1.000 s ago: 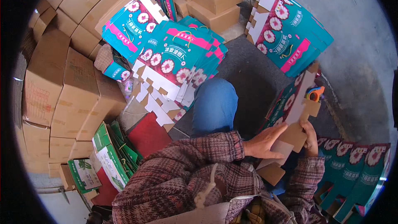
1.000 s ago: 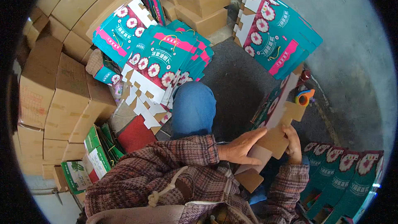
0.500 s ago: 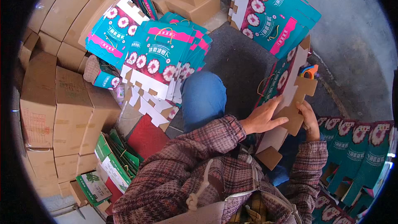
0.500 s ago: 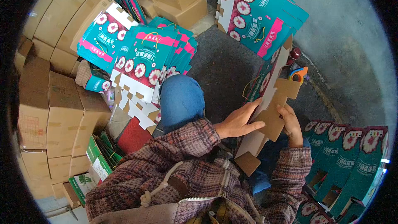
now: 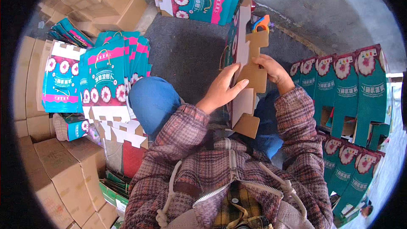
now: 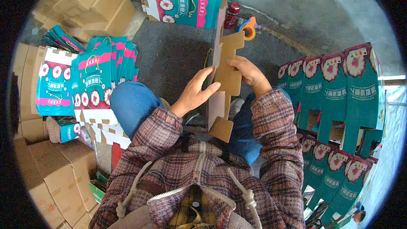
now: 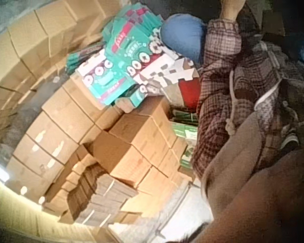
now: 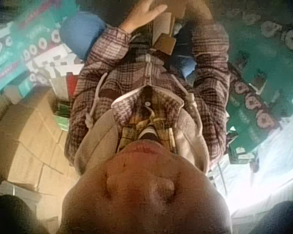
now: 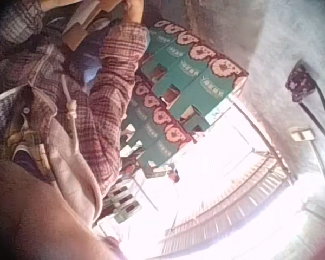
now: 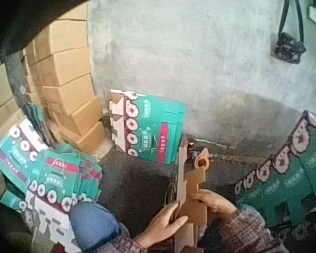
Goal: The person assembles cardboard gift boxes by folding flat box blanks into shape and stacks the assembled boxes onto a pile.
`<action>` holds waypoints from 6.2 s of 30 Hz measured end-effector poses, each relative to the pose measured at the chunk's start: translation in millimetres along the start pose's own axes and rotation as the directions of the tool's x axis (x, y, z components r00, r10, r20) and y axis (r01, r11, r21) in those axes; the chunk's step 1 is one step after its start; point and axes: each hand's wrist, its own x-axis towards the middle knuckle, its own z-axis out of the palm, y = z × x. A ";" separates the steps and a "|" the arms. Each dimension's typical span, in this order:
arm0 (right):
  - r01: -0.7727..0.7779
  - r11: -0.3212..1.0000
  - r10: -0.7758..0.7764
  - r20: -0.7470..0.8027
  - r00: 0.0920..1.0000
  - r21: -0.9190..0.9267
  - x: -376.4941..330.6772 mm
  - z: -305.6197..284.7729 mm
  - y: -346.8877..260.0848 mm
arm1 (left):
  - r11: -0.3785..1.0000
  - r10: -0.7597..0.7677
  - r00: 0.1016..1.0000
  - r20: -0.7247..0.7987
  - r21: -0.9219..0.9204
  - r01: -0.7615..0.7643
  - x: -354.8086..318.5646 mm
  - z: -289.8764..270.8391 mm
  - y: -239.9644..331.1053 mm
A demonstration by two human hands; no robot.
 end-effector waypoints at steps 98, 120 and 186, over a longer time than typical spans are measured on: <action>0.502 0.693 -0.675 -0.221 0.704 -0.517 -31.8 -55.4 20.1 | 0.888 -0.081 0.996 -0.042 0.450 0.091 -24.1 -19.4 17.7; -0.069 -0.225 -0.835 0.156 0.527 -0.972 39.3 -76.2 -39.4 | 0.658 0.160 0.914 0.372 0.650 -0.380 -34.8 -27.7 17.0; 0.150 0.521 -0.147 0.085 0.986 -0.840 24.1 -97.5 -16.2 | 0.859 0.022 0.998 -0.063 0.511 0.013 -76.0 -40.6 -27.4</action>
